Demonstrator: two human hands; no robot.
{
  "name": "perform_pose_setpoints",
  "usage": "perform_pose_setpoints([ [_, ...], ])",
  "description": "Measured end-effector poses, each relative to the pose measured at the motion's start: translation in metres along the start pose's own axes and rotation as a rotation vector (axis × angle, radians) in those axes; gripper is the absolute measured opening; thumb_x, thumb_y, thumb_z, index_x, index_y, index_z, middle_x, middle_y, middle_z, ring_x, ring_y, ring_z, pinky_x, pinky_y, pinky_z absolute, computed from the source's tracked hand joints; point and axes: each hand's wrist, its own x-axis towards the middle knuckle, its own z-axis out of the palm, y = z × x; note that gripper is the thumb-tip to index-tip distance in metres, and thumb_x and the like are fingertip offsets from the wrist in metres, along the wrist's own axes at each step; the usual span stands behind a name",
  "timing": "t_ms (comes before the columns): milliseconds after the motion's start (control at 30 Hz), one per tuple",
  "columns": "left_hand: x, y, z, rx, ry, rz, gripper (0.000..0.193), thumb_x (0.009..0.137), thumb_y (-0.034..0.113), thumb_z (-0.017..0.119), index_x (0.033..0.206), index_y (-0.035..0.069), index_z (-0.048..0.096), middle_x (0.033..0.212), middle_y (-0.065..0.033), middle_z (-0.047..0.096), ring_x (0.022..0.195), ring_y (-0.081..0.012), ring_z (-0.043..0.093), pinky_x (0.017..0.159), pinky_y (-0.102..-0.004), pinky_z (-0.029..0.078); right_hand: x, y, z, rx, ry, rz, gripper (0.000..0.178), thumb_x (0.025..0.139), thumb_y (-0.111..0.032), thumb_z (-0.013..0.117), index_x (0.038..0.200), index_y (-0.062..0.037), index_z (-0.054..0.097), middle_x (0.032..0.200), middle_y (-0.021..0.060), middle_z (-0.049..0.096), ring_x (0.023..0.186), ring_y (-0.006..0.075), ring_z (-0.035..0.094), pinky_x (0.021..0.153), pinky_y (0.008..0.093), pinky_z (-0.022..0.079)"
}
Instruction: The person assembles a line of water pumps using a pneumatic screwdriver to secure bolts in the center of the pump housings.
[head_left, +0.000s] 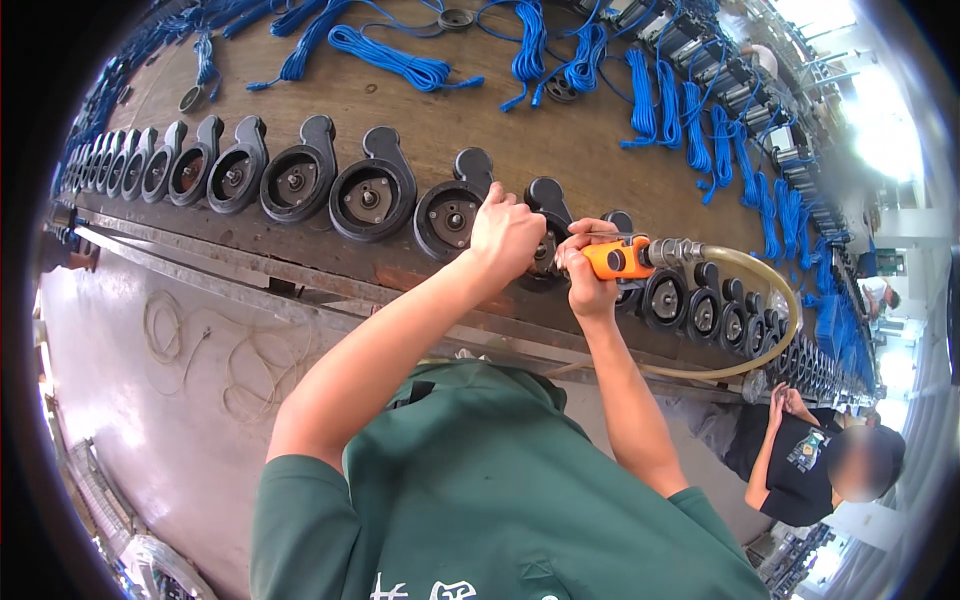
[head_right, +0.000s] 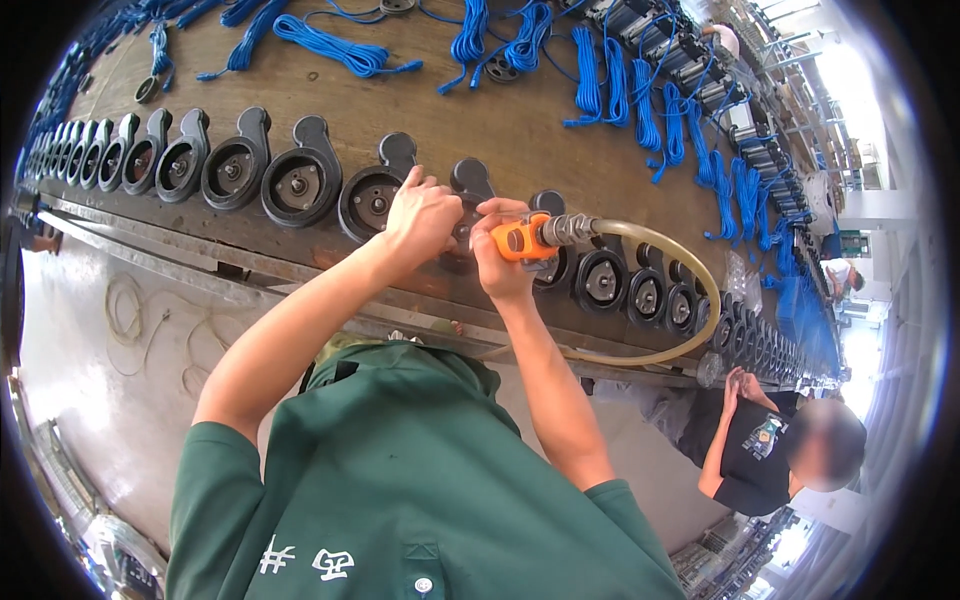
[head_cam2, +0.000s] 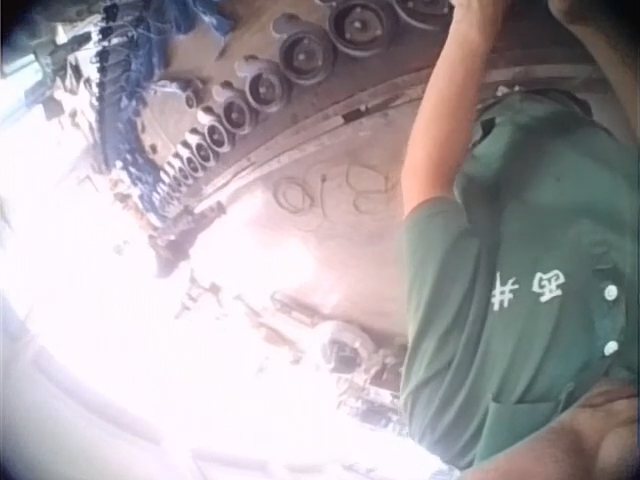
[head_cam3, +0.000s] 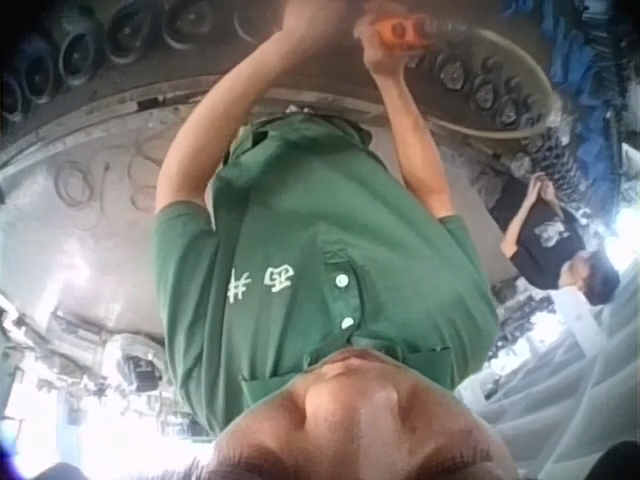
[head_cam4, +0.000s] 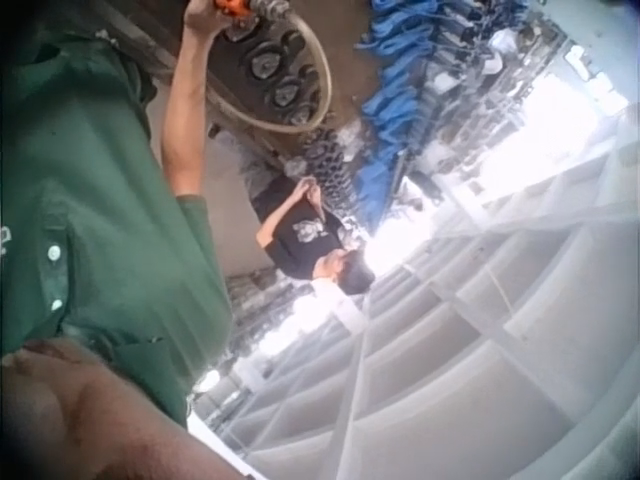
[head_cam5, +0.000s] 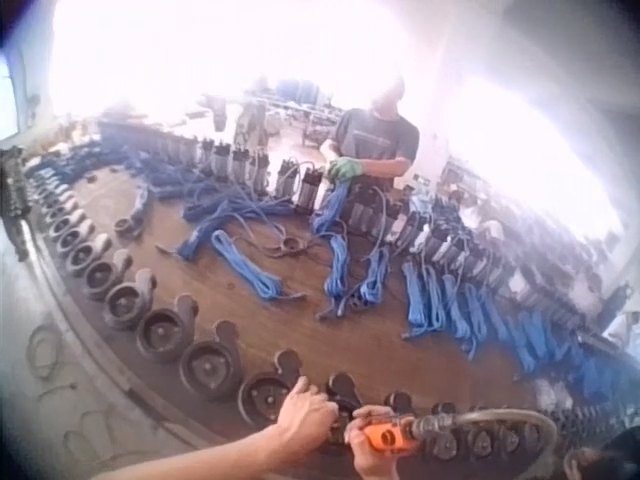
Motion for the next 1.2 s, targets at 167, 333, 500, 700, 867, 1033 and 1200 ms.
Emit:
perform_pose_setpoints([
  [167,-0.048,0.024,-0.008,-0.448,0.51,-0.203,0.021,0.074,0.014,0.073,0.093,0.006,0.07,0.094,-0.0102,0.063,0.101,-0.0316,0.056,0.091,-0.0422,0.044,0.003,-0.008,0.0,0.018,0.045,0.014,0.022,0.081,-0.001,0.051,0.103,-0.0005,0.05,0.071,0.0044,0.053,0.063,0.0124,0.053,0.06,0.0257,0.045],
  [333,-0.087,0.051,0.032,-1.408,0.135,-0.976,0.039,0.084,0.026,0.073,0.097,-0.007,0.057,0.084,-0.0135,0.062,0.07,-0.0166,0.062,0.057,-0.0325,0.051,0.025,-0.015,0.022,0.323,0.104,0.026,0.026,0.079,0.002,0.048,0.105,0.0003,0.051,0.069,0.0054,0.053,0.057,0.0136,0.049,0.06,0.0301,0.047],
  [500,-0.052,0.04,0.069,-1.227,0.191,-0.885,0.051,0.087,0.03,0.061,0.11,-0.014,0.05,0.102,-0.0376,0.062,0.102,-0.0499,0.062,0.089,-0.0492,0.049,0.035,0.0,0.033,0.332,0.086,0.033,0.025,0.081,0.002,0.046,0.105,0.0005,0.051,0.069,0.0053,0.053,0.057,0.0128,0.05,0.06,0.0303,0.048],
  [700,-0.043,0.048,0.064,-1.074,0.281,-0.937,0.046,0.084,0.028,0.059,0.101,-0.015,0.057,0.099,-0.0393,0.061,0.098,-0.0498,0.063,0.085,-0.0494,0.05,0.036,0.013,0.031,0.319,0.058,0.05,0.024,0.082,0.0,0.046,0.106,0.0005,0.05,0.069,0.0052,0.053,0.057,0.0123,0.048,0.06,0.0293,0.048],
  [867,-0.045,0.05,0.052,-1.066,0.311,-0.942,0.044,0.084,0.027,0.06,0.099,-0.015,0.058,0.096,-0.0383,0.062,0.095,-0.0486,0.064,0.082,-0.0488,0.051,0.038,0.013,0.033,0.318,0.05,0.038,0.022,0.084,0.0,0.048,0.106,-0.0001,0.05,0.069,0.0047,0.053,0.058,0.0123,0.049,0.061,0.0295,0.048],
  [1033,-0.042,0.048,0.062,-1.056,0.329,-0.928,0.049,0.084,0.029,0.059,0.1,-0.017,0.056,0.094,-0.0396,0.062,0.094,-0.0489,0.064,0.081,-0.0481,0.05,0.038,0.016,0.035,0.23,-0.094,0.055,0.018,0.086,-0.001,0.053,0.103,-0.0024,0.049,0.072,0.0033,0.053,0.062,0.0117,0.052,0.063,0.0281,0.048],
  [1200,-0.04,0.049,0.067,-1.066,0.378,-0.94,0.042,0.083,0.026,0.061,0.098,-0.013,0.058,0.093,-0.0366,0.064,0.092,-0.0492,0.064,0.083,-0.0505,0.051,0.038,0.015,0.044,0.08,-0.168,0.009,0.023,0.085,-0.004,0.056,0.106,-0.0022,0.048,0.074,0.0025,0.053,0.067,0.0107,0.055,0.065,0.0257,0.047],
])
